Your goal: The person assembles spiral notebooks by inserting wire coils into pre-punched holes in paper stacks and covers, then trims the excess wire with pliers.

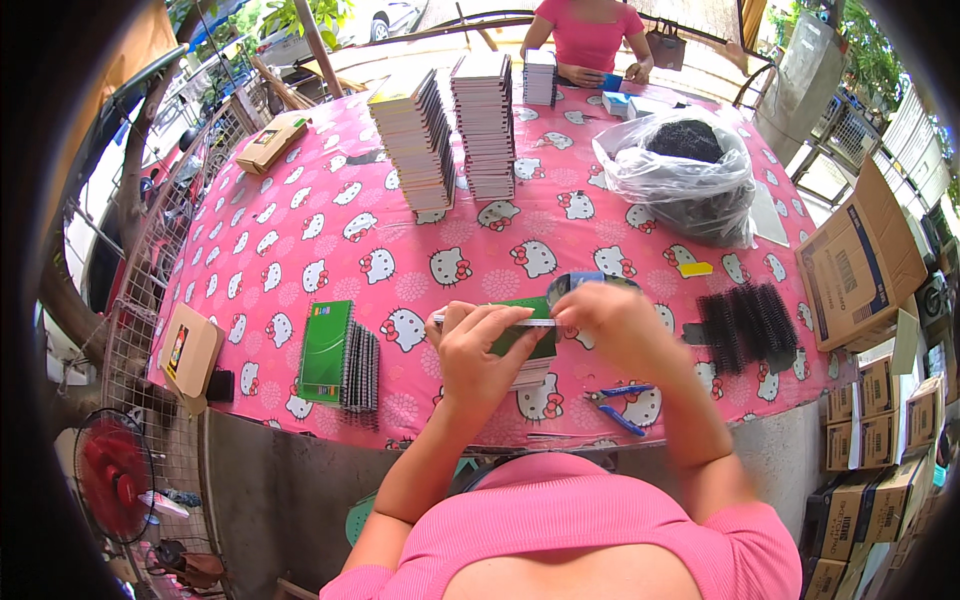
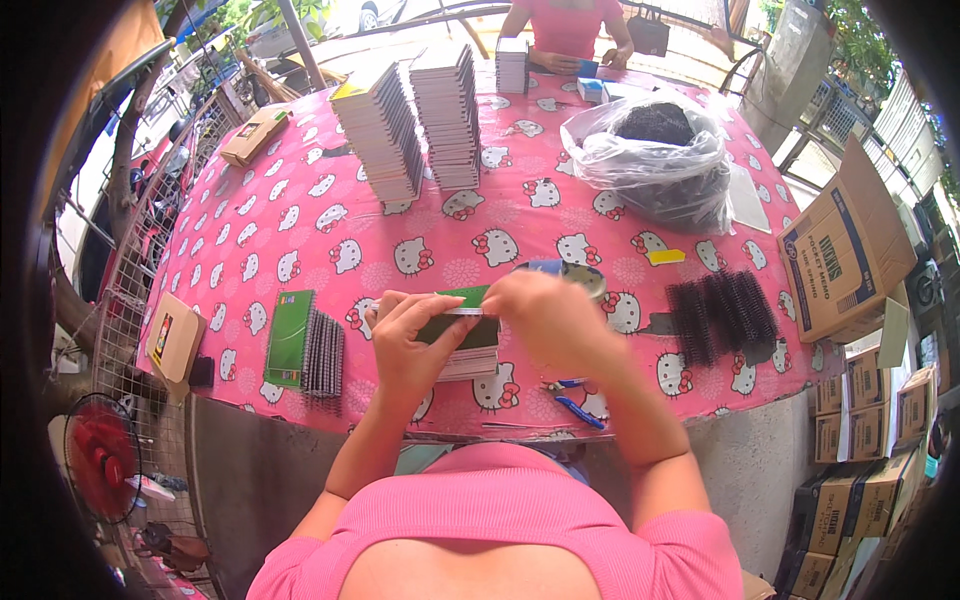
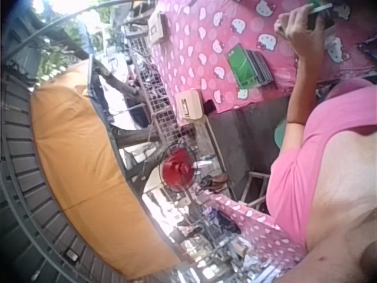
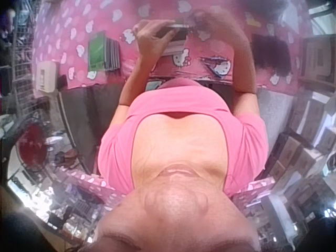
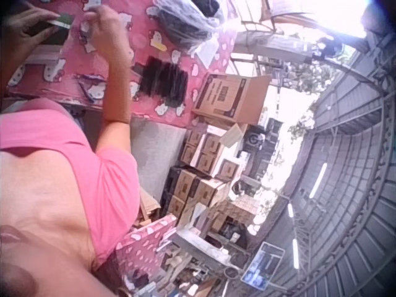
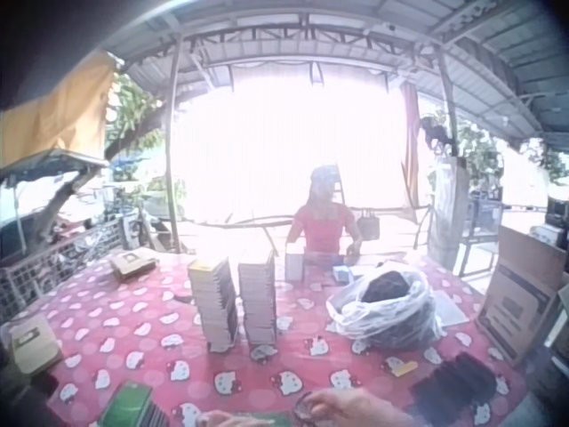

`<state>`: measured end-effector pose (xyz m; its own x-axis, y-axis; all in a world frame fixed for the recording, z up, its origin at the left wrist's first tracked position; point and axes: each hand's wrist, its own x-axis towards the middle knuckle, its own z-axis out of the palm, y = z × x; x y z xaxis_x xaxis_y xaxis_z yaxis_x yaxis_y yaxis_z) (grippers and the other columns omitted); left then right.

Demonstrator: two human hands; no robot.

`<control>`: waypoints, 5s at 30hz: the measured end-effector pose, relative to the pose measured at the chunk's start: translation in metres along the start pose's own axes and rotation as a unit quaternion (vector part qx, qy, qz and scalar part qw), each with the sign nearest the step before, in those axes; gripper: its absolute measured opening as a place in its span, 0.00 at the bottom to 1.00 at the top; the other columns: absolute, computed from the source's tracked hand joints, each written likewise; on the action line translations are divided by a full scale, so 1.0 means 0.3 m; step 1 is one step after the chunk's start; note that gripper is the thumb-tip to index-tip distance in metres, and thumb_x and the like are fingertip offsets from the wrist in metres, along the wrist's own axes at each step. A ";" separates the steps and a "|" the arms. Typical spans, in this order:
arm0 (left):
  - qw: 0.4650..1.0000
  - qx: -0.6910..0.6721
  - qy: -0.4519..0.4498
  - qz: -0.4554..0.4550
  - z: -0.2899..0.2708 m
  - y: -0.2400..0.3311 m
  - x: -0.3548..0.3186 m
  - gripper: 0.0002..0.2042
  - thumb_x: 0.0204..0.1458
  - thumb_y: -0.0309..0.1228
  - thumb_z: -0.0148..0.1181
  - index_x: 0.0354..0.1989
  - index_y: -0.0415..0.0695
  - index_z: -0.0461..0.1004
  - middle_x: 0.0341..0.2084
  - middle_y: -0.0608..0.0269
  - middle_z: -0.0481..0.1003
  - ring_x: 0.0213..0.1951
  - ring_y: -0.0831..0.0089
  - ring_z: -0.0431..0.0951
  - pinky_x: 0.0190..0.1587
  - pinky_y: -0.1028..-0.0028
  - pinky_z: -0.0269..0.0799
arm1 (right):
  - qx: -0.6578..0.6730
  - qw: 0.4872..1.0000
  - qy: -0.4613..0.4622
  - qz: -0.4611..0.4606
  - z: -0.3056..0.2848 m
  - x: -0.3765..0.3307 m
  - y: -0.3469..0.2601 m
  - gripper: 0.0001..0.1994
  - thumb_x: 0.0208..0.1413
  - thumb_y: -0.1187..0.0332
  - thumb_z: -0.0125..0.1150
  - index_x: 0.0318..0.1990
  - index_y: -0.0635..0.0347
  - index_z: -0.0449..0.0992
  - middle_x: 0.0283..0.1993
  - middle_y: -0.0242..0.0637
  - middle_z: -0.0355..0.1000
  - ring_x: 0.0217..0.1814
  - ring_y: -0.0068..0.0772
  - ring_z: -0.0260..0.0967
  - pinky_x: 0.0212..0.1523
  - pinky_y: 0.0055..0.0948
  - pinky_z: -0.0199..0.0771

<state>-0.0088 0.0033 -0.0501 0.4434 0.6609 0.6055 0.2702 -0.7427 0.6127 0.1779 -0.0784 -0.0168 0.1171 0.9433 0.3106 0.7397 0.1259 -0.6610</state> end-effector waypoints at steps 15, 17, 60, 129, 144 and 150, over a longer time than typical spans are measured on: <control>0.999 0.011 0.014 0.043 0.005 0.007 0.041 0.18 0.32 0.31 0.75 0.36 0.46 0.78 0.26 0.68 0.77 0.33 0.69 0.74 0.42 0.68 0.63 | 0.381 0.920 0.092 -0.023 -0.058 0.013 0.395 0.17 0.45 0.70 0.62 0.45 0.62 0.73 0.37 0.41 0.77 0.41 0.37 0.75 0.41 0.34 0.74; 1.000 0.011 -0.001 0.019 -0.002 0.003 0.032 0.20 0.33 0.32 0.75 0.37 0.47 0.77 0.26 0.69 0.77 0.34 0.71 0.74 0.44 0.68 0.62 | 0.255 0.964 -0.066 0.029 -0.080 0.040 0.262 0.15 0.47 0.70 0.60 0.44 0.62 0.74 0.38 0.39 0.77 0.39 0.34 0.75 0.39 0.31 0.74; 0.969 -0.212 0.057 0.114 -0.032 -0.110 -0.172 0.16 0.36 0.18 0.72 0.34 0.39 0.73 0.40 0.49 0.75 0.38 0.66 0.80 0.40 0.70 0.78 | -0.288 0.944 0.004 0.161 0.289 -0.561 0.289 0.35 0.47 0.49 0.64 0.60 0.57 0.62 0.63 0.49 0.55 0.67 0.55 0.50 0.64 0.59 0.43; 0.847 -0.165 0.500 -0.069 -0.487 -0.363 -0.155 0.11 0.61 0.29 0.43 0.49 0.38 0.65 0.44 0.54 0.73 0.48 0.68 0.72 0.55 0.65 0.63 | 0.100 0.962 0.017 0.255 0.210 0.025 0.108 0.28 0.52 0.60 0.66 0.56 0.67 0.67 0.49 0.44 0.69 0.48 0.31 0.69 0.47 0.30 0.70; 0.976 -0.154 0.018 -0.152 -0.047 -0.072 -0.056 0.31 0.55 0.18 0.53 0.66 0.42 0.49 0.61 0.57 0.57 0.58 0.69 0.63 0.56 0.68 0.65 | 0.273 0.937 0.139 0.167 0.243 -0.021 0.031 0.12 0.51 0.84 0.59 0.42 0.65 0.68 0.38 0.36 0.73 0.39 0.21 0.71 0.40 0.22 0.73; 0.884 -0.387 0.002 -0.262 -0.117 -0.047 -0.044 0.27 0.54 0.15 0.54 0.63 0.40 0.56 0.58 0.55 0.62 0.50 0.74 0.70 0.49 0.77 0.71 | 0.414 0.881 0.071 0.217 0.159 0.000 0.001 0.10 0.53 0.80 0.59 0.42 0.68 0.69 0.40 0.39 0.75 0.38 0.23 0.72 0.38 0.24 0.74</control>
<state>-0.0484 0.0086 -0.0490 0.4275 0.8937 0.1363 -0.2284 -0.0391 0.9728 0.1465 -0.0638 -0.0497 0.3947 0.9174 -0.0516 -0.1259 -0.0017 -0.9920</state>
